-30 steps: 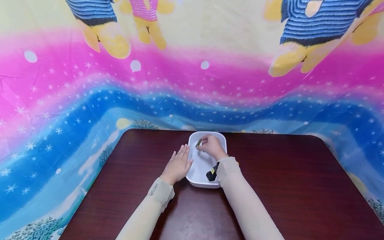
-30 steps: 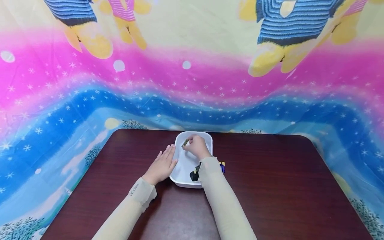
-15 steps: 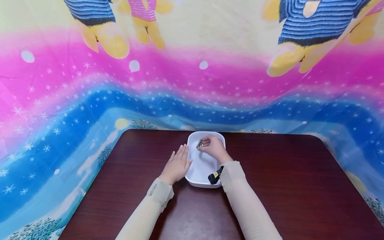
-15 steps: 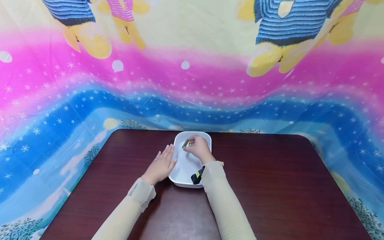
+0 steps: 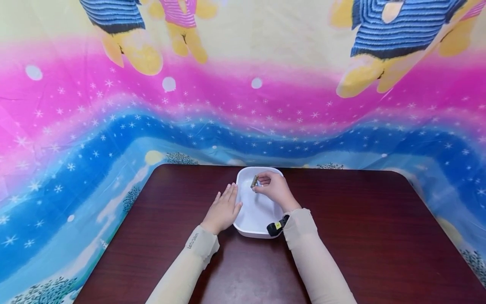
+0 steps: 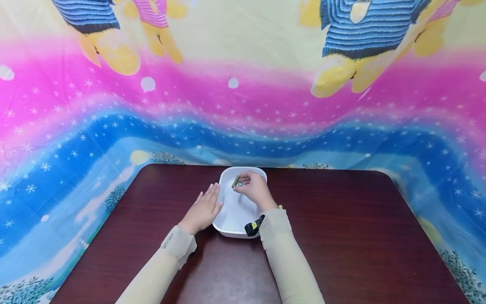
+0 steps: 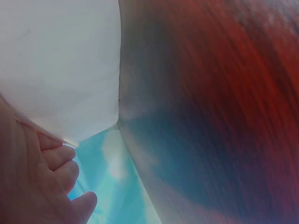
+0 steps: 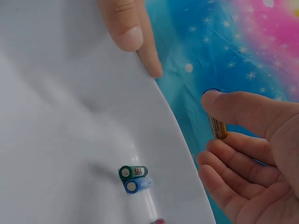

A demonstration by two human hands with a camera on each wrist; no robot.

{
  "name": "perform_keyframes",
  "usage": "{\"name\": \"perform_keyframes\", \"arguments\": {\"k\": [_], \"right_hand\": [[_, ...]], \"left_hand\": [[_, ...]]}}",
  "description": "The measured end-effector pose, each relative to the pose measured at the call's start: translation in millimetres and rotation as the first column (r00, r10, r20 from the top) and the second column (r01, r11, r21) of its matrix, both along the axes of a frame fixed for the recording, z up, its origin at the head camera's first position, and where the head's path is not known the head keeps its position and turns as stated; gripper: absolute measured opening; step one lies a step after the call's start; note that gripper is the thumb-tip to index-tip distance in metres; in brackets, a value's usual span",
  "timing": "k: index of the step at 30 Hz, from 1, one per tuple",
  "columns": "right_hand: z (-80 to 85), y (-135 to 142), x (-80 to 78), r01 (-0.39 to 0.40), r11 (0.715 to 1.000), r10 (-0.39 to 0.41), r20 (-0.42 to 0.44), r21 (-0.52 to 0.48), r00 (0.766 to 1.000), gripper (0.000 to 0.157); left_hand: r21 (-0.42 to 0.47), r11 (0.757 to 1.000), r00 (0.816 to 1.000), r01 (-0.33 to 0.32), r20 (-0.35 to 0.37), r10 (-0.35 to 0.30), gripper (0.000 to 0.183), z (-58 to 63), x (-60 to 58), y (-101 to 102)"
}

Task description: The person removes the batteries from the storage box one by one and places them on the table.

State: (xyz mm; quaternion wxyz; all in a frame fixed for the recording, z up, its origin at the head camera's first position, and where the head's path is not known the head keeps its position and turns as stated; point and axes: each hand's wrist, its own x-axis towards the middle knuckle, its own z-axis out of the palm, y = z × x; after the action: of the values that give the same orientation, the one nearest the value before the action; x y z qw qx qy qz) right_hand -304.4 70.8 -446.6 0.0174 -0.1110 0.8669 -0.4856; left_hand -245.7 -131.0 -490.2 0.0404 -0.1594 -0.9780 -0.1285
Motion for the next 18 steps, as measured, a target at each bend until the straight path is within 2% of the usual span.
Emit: {"name": "perform_keyframes", "arguments": {"k": [18], "right_hand": [[3.0, 17, 18.2, -0.01, 0.997, 0.005, -0.065, -0.082, 0.998, 0.047]], "left_hand": [[-0.018, 1.0, 1.0, 0.002, 0.001, -0.002, 0.063, -0.6, -0.5, 1]]}}
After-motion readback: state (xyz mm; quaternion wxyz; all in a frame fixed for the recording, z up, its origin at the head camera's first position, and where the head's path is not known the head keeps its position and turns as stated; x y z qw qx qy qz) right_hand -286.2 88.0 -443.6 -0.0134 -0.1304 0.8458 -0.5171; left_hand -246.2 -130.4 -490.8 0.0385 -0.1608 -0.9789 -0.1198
